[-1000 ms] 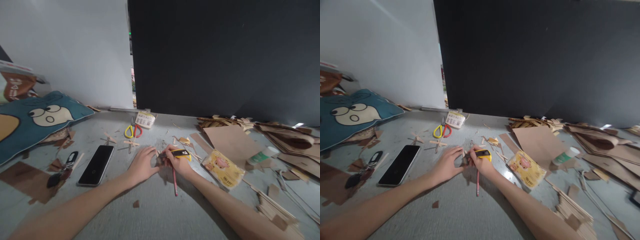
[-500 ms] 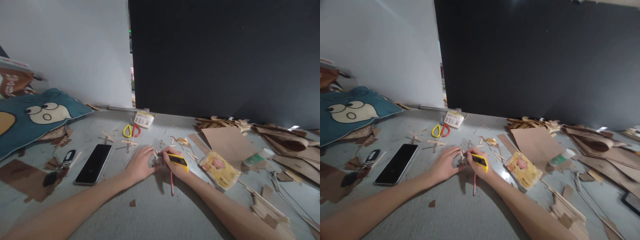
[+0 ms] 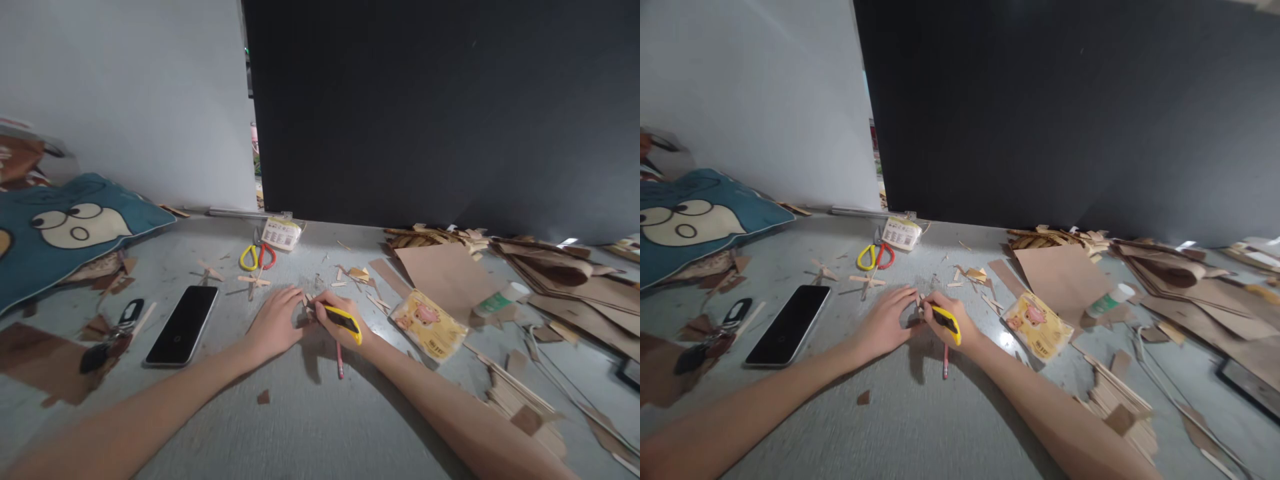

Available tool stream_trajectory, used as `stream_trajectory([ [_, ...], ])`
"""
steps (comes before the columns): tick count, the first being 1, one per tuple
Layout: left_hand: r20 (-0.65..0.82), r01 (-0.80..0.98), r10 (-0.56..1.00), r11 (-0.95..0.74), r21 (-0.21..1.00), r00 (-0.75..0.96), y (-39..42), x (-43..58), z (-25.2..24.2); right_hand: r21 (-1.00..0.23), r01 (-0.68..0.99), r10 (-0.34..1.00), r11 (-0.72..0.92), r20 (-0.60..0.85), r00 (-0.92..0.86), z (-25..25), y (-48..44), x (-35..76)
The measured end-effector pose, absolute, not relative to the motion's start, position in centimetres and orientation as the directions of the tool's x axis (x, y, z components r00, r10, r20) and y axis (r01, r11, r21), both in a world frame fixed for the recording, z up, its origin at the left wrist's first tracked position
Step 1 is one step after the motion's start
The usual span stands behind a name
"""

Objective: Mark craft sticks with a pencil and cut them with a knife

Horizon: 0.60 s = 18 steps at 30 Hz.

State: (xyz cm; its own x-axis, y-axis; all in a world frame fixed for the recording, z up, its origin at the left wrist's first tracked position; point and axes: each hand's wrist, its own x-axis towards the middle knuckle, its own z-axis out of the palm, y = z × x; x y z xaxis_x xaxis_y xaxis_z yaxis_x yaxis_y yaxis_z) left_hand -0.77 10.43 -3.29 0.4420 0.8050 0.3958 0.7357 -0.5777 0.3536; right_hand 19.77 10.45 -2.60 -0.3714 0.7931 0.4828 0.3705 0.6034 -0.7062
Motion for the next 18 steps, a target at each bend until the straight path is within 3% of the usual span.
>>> stream_trajectory([
  [18, 0.404, 0.721, 0.801, -0.585, 0.373, 0.442, 10.5, -1.02, -3.56, -0.698, 0.394, 0.798, 0.598, 0.469, -0.378, -2.14, 10.1, 19.66],
])
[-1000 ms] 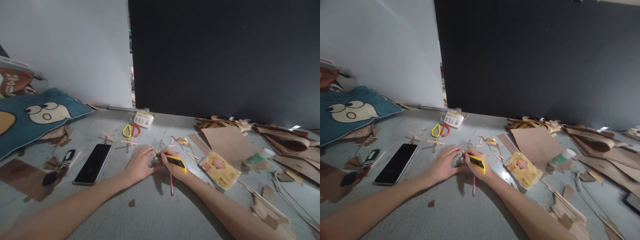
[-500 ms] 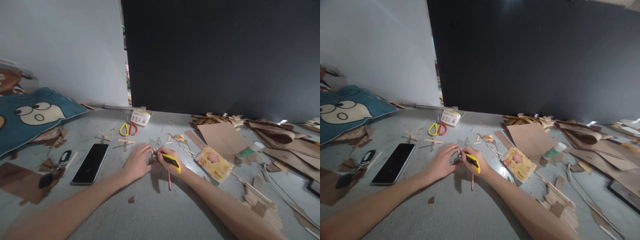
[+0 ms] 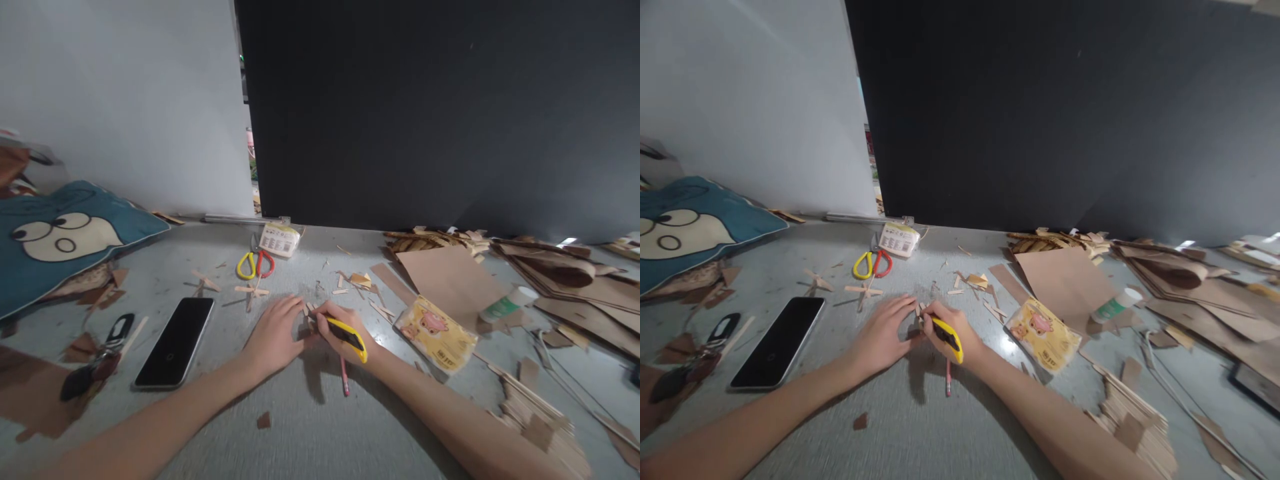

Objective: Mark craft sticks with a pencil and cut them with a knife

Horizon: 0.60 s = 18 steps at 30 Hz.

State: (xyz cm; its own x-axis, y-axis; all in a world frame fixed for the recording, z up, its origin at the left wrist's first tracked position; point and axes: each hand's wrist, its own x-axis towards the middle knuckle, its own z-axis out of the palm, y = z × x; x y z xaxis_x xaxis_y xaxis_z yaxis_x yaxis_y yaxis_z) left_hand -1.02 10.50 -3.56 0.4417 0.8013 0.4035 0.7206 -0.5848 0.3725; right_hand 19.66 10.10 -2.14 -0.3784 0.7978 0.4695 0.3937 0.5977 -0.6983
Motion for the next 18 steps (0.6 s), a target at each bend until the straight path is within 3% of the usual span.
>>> stream_trajectory([
  [18, 0.348, 0.739, 0.783, -0.611, 0.282, 0.515, 10.9, -1.3, -2.6, -0.763, 0.376, 0.846, 0.526, 0.422, -0.327, -2.2, 10.4, 19.9],
])
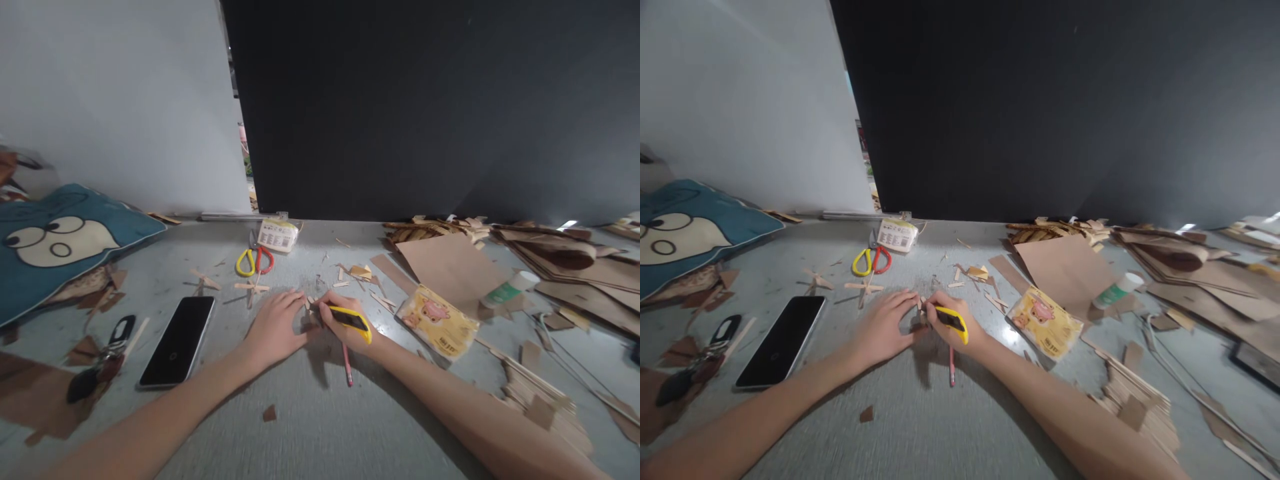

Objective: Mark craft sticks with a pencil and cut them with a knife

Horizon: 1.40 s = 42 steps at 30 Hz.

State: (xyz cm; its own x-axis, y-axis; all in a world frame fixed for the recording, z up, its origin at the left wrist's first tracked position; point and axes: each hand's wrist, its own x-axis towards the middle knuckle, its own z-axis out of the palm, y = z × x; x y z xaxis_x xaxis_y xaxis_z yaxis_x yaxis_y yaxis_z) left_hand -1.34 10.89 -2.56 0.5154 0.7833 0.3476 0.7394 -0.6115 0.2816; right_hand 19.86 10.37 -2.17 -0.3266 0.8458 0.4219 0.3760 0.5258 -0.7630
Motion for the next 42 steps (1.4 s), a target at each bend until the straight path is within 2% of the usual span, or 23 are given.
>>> stream_trajectory([
  [4, 0.335, 0.744, 0.791, -0.603, 0.287, 0.512, 10.9, -1.3, -2.4, -0.798, 0.352, 0.867, 0.49, 0.405, -0.289, -2.4, 10.5, 19.9],
  [13, 0.354, 0.717, 0.785, -0.613, 0.331, 0.508, 10.7, -1.3, -2.3, -0.776, 0.373, 0.857, 0.509, 0.416, -0.303, -2.2, 10.5, 19.9],
  [23, 0.318, 0.741, 0.801, -0.594, 0.313, 0.507, 10.6, -1.2, -2.1, -0.676, 0.458, 0.815, 0.577, 0.439, -0.378, -2.2, 10.1, 19.3],
  [27, 0.329, 0.731, 0.8, -0.595, 0.333, 0.501, 10.7, -1.1, -2.0, -0.711, 0.428, 0.824, 0.558, 0.417, -0.383, -1.6, 10.3, 19.0],
  [33, 0.288, 0.743, 0.788, -0.612, 0.269, 0.544, 10.9, -1.0, -1.7, -0.702, 0.386, 0.787, 0.598, 0.424, -0.448, -1.4, 10.5, 19.1],
  [42, 0.332, 0.736, 0.795, -0.601, 0.311, 0.508, 10.3, -0.4, -2.1, -0.724, 0.336, 0.776, 0.603, 0.433, -0.459, -1.4, 10.2, 19.1],
])
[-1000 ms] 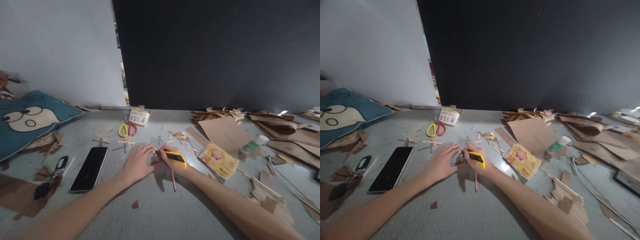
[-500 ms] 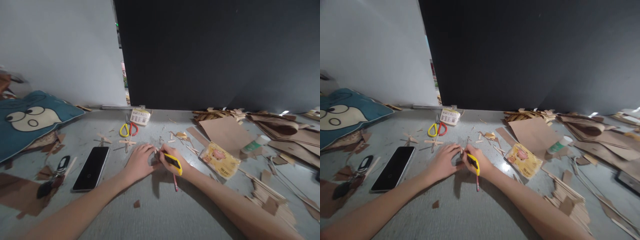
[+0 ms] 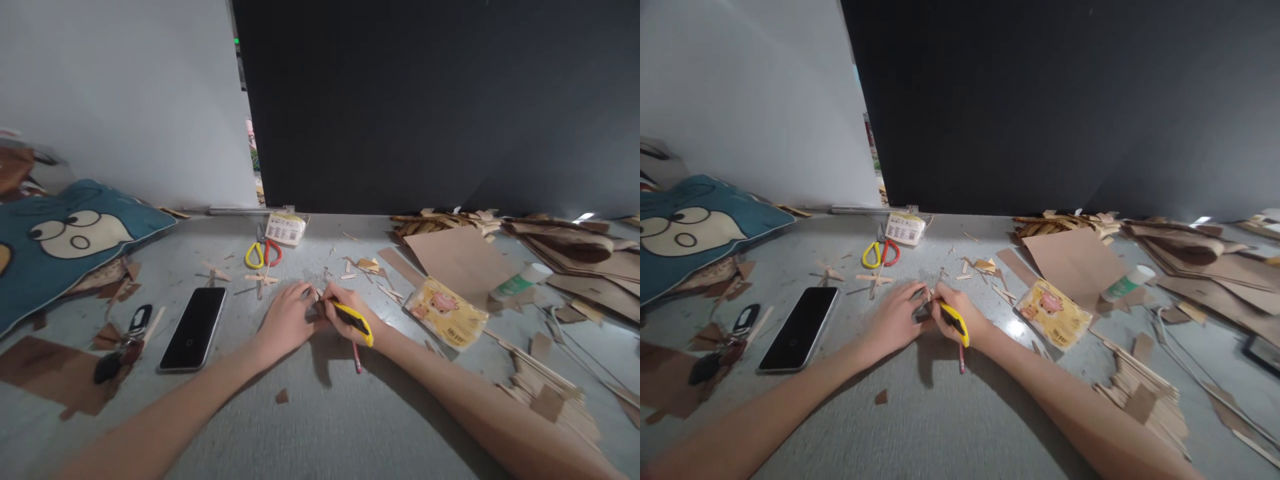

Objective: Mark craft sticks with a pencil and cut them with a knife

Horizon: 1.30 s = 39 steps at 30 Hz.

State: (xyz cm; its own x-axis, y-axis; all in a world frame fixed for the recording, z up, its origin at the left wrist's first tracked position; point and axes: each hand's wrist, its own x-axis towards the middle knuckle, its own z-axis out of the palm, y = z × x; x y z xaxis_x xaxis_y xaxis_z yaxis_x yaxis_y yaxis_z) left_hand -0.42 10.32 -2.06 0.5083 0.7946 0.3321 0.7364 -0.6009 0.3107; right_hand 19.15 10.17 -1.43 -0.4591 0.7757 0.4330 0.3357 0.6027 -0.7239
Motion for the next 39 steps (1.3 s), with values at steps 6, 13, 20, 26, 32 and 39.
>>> stream_trajectory([
  [6, 0.353, 0.741, 0.795, -0.596, 0.308, 0.493, 10.1, -0.7, -2.8, -0.732, 0.38, 0.814, 0.565, 0.421, -0.4, -1.6, 10.0, 19.6],
  [13, 0.41, 0.681, 0.78, -0.619, 0.391, 0.473, 9.9, -0.9, -2.6, -0.731, 0.396, 0.826, 0.556, 0.432, -0.362, -2.6, 10.4, 20.8],
  [20, 0.401, 0.667, 0.8, -0.596, 0.447, 0.446, 10.0, -1.1, -2.4, -0.771, 0.312, 0.773, 0.556, 0.34, -0.537, -0.2, 10.8, 21.6],
  [26, 0.393, 0.658, 0.794, -0.605, 0.448, 0.464, 10.0, -1.2, -2.4, -0.73, 0.388, 0.735, 0.563, 0.228, -0.639, 1.5, 10.2, 21.9],
  [32, 0.387, 0.653, 0.793, -0.609, 0.451, 0.471, 9.9, -1.0, -2.4, -0.692, 0.35, 0.676, 0.631, 0.269, -0.686, 1.1, 9.7, 21.5],
  [39, 0.379, 0.641, 0.793, -0.608, 0.467, 0.477, 9.9, -1.0, -2.2, -0.759, 0.344, 0.714, 0.552, 0.217, -0.666, 0.6, 9.5, 21.3],
])
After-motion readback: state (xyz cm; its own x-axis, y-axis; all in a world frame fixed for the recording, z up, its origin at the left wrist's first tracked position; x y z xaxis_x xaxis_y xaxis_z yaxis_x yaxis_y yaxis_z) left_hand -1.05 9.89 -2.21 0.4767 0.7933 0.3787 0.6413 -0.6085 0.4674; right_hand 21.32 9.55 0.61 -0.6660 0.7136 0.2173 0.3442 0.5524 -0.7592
